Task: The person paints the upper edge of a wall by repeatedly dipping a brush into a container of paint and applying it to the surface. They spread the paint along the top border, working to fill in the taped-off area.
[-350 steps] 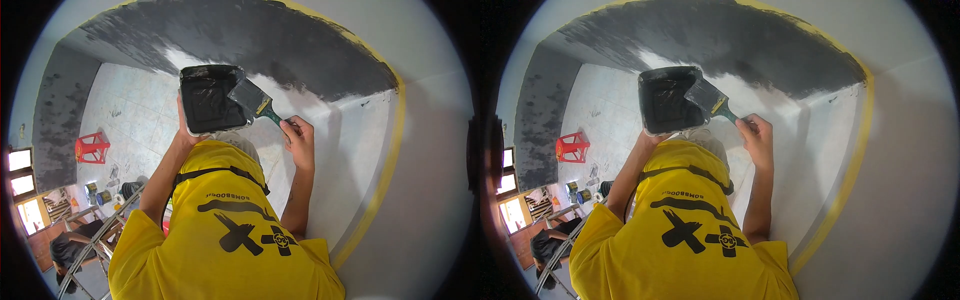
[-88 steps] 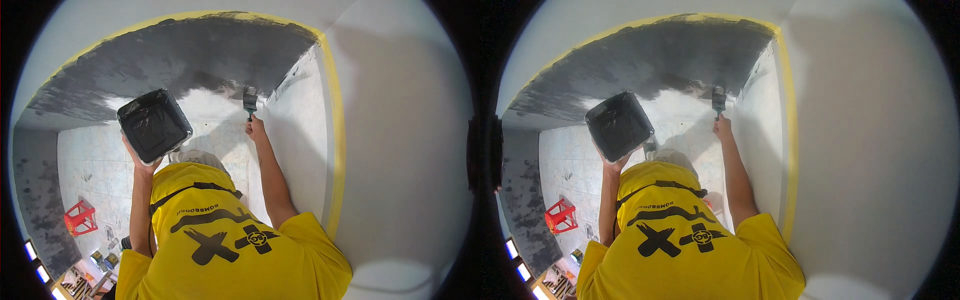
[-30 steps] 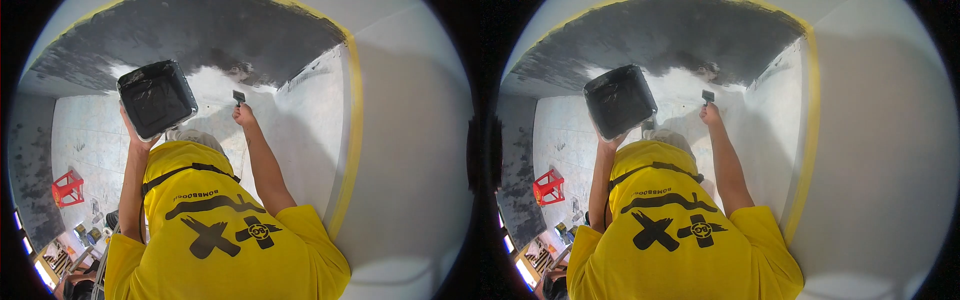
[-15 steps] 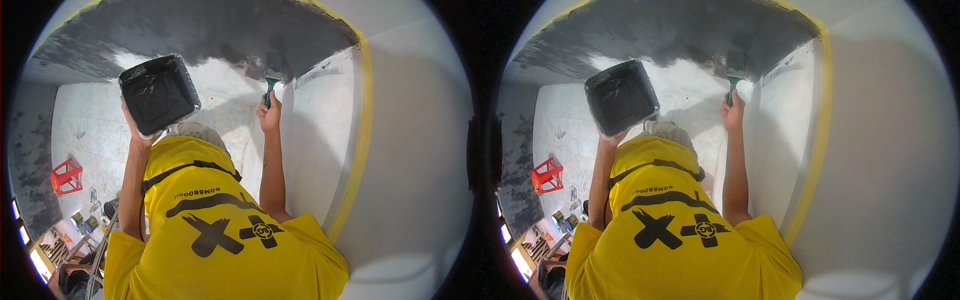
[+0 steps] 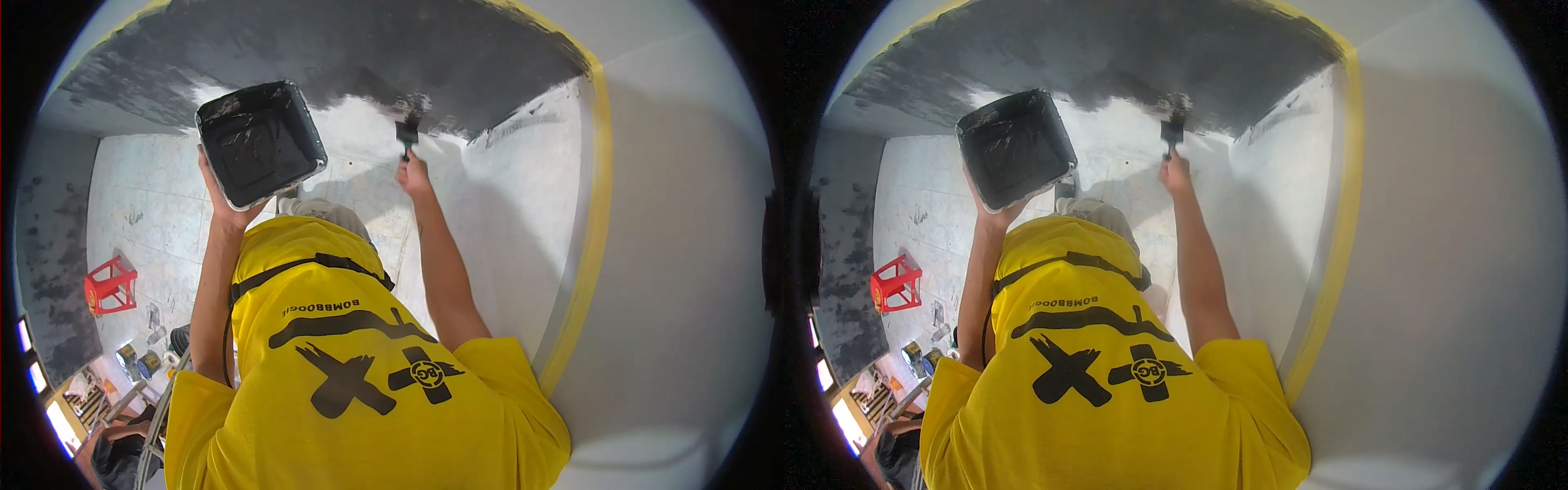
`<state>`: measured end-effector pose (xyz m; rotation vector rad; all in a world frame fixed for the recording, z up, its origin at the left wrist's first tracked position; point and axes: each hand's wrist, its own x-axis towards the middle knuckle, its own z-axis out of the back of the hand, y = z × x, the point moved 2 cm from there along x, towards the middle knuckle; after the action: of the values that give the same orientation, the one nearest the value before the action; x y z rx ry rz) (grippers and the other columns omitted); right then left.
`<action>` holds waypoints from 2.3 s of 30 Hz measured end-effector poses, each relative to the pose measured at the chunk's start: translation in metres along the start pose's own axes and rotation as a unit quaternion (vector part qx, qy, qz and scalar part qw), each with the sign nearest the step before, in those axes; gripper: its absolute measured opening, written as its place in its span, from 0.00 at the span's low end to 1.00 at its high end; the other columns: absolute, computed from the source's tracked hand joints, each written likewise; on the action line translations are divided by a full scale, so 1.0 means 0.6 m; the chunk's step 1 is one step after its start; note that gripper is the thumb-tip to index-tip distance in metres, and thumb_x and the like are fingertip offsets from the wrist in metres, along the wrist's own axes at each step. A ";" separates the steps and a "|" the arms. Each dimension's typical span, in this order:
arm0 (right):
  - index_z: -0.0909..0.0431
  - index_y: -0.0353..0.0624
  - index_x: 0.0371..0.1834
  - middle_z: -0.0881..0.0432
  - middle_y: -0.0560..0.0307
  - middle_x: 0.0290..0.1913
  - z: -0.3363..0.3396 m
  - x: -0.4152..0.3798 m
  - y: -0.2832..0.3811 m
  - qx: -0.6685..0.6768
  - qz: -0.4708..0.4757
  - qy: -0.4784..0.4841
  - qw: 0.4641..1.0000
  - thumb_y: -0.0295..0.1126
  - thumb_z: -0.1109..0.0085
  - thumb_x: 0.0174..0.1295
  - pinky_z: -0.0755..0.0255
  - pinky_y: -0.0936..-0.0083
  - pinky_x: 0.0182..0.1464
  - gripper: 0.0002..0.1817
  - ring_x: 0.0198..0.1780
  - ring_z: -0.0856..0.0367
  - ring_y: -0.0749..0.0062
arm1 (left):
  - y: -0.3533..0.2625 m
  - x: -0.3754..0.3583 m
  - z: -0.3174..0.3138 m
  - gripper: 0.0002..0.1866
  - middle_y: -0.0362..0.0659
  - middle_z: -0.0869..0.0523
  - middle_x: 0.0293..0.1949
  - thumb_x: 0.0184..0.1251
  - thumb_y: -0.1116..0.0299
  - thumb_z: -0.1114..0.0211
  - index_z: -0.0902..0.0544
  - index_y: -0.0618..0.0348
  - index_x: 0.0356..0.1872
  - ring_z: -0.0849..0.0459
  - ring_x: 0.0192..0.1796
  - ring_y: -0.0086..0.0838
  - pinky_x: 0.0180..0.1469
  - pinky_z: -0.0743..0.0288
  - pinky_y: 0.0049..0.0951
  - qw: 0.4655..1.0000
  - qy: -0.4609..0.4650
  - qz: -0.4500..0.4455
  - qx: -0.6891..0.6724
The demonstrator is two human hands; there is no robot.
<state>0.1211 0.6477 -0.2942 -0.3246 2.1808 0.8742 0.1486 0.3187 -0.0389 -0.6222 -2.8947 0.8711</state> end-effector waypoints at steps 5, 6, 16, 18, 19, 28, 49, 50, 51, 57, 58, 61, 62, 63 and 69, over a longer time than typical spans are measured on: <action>0.36 0.48 0.27 0.44 0.71 0.18 -0.061 -0.043 0.050 0.002 0.058 -0.004 0.998 0.47 0.53 0.79 0.57 0.80 0.16 0.21 0.15 0.50 0.83 | 0.001 0.002 -0.025 0.36 0.48 0.22 0.66 0.71 0.35 0.51 0.26 0.50 0.69 0.20 0.64 0.42 0.62 0.20 0.48 1.000 0.006 0.006 -0.009; 0.35 0.48 0.27 0.43 0.71 0.18 -0.080 -0.077 0.059 -0.007 0.097 0.037 0.995 0.47 0.52 0.79 0.57 0.81 0.16 0.21 0.15 0.49 0.83 | 0.002 0.003 -0.027 0.35 0.48 0.22 0.66 0.71 0.36 0.50 0.26 0.51 0.69 0.20 0.64 0.41 0.63 0.20 0.47 1.000 0.004 0.007 -0.012; 0.16 0.43 0.30 0.27 0.68 0.21 -0.180 -0.400 0.138 -0.311 0.227 0.144 0.911 0.51 0.44 0.73 0.42 0.84 0.24 0.23 0.20 0.35 0.86 | 0.003 -0.020 -0.043 0.28 0.49 0.21 0.65 0.73 0.52 0.39 0.27 0.55 0.68 0.20 0.63 0.37 0.63 0.20 0.41 0.999 -0.028 -0.021 -0.013; 0.16 0.39 0.31 0.26 0.64 0.19 -0.203 -0.411 0.155 -0.425 0.256 0.212 0.842 0.47 0.42 0.72 0.40 0.80 0.25 0.21 0.20 0.32 0.83 | 0.001 -0.023 -0.036 0.33 0.48 0.22 0.66 0.71 0.44 0.46 0.28 0.53 0.70 0.21 0.64 0.39 0.65 0.23 0.44 0.997 -0.043 -0.037 0.047; 0.16 0.38 0.31 0.25 0.63 0.18 -0.214 -0.427 0.158 -0.480 0.275 0.238 0.798 0.45 0.41 0.72 0.39 0.79 0.26 0.20 0.20 0.31 0.82 | 0.000 -0.023 -0.021 0.41 0.48 0.23 0.68 0.69 0.32 0.55 0.29 0.50 0.72 0.23 0.66 0.42 0.68 0.26 0.49 0.993 -0.062 -0.036 0.095; 0.17 0.34 0.37 0.17 0.49 0.23 -0.252 -0.497 0.143 -0.584 0.330 0.186 0.718 0.33 0.33 0.65 0.32 0.75 0.28 0.11 0.21 0.21 0.68 | 0.005 -0.020 -0.039 0.50 0.48 0.26 0.71 0.65 0.20 0.66 0.30 0.46 0.75 0.25 0.70 0.46 0.70 0.30 0.55 0.987 -0.141 0.039 0.069; 0.19 0.37 0.39 0.23 0.63 0.24 -0.138 -0.415 0.164 -0.334 0.219 0.211 0.892 0.29 0.37 0.66 0.44 0.82 0.24 0.06 0.23 0.32 0.84 | -0.012 -0.001 -0.013 0.34 0.50 0.23 0.66 0.68 0.52 0.31 0.30 0.54 0.70 0.21 0.65 0.43 0.61 0.17 0.47 0.998 0.011 -0.059 0.036; 0.19 0.37 0.41 0.23 0.63 0.25 -0.112 -0.393 0.164 -0.314 0.217 0.203 0.902 0.29 0.38 0.67 0.43 0.82 0.24 0.07 0.24 0.31 0.84 | -0.017 -0.010 -0.036 0.35 0.51 0.24 0.66 0.70 0.45 0.34 0.30 0.52 0.71 0.22 0.66 0.46 0.62 0.18 0.50 0.999 0.014 0.001 -0.047; 0.20 0.37 0.44 0.22 0.62 0.26 -0.083 -0.367 0.162 -0.294 0.214 0.196 0.911 0.29 0.39 0.67 0.43 0.82 0.24 0.08 0.25 0.30 0.83 | -0.017 -0.012 -0.034 0.35 0.51 0.24 0.67 0.70 0.42 0.37 0.30 0.52 0.71 0.22 0.66 0.47 0.61 0.18 0.52 0.999 0.008 -0.001 -0.051; 0.24 0.41 0.52 0.14 0.54 0.37 0.013 -0.243 0.093 -0.207 0.193 0.182 0.942 0.32 0.41 0.72 0.27 0.79 0.34 0.10 0.33 0.19 0.77 | -0.016 -0.010 -0.024 0.36 0.52 0.24 0.66 0.71 0.38 0.41 0.29 0.54 0.70 0.22 0.66 0.47 0.58 0.17 0.54 0.999 -0.004 0.004 -0.050; 0.24 0.41 0.51 0.14 0.54 0.37 0.023 -0.224 0.080 -0.192 0.188 0.161 0.950 0.32 0.40 0.72 0.26 0.79 0.34 0.10 0.33 0.19 0.77 | -0.015 -0.008 -0.021 0.37 0.51 0.24 0.66 0.71 0.38 0.40 0.29 0.55 0.69 0.22 0.66 0.47 0.58 0.16 0.54 0.999 -0.004 0.004 -0.039; 0.24 0.41 0.49 0.14 0.55 0.37 0.026 -0.190 0.054 -0.169 0.175 0.113 0.963 0.34 0.39 0.72 0.25 0.78 0.34 0.10 0.31 0.18 0.76 | -0.012 -0.004 -0.023 0.38 0.51 0.24 0.66 0.70 0.36 0.40 0.29 0.56 0.69 0.22 0.65 0.46 0.57 0.16 0.53 1.000 0.011 -0.002 -0.019; 0.24 0.40 0.49 0.14 0.55 0.37 0.024 -0.178 0.052 -0.173 0.183 0.104 0.962 0.34 0.39 0.72 0.25 0.78 0.34 0.10 0.31 0.18 0.76 | -0.012 -0.003 -0.026 0.38 0.51 0.24 0.66 0.70 0.36 0.40 0.29 0.56 0.69 0.22 0.65 0.46 0.57 0.16 0.53 1.000 0.019 -0.004 -0.015; 0.24 0.40 0.49 0.14 0.55 0.37 0.020 -0.166 0.050 -0.177 0.190 0.094 0.961 0.34 0.39 0.72 0.25 0.78 0.34 0.11 0.31 0.18 0.75 | -0.012 -0.002 -0.029 0.39 0.51 0.24 0.66 0.69 0.36 0.40 0.29 0.56 0.69 0.22 0.65 0.46 0.58 0.16 0.53 1.000 0.019 0.005 -0.024; 0.24 0.39 0.47 0.15 0.55 0.35 -0.040 -0.199 0.103 -0.192 0.272 0.109 0.937 0.33 0.38 0.72 0.25 0.78 0.35 0.10 0.31 0.19 0.76 | -0.012 -0.001 -0.040 0.39 0.52 0.25 0.67 0.69 0.34 0.41 0.28 0.54 0.69 0.23 0.67 0.47 0.59 0.18 0.55 0.998 0.021 0.020 -0.052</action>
<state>0.1608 0.6720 -0.1659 0.0110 2.3336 1.6502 0.1506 0.3254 -0.0151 -0.6995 -2.9144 0.7077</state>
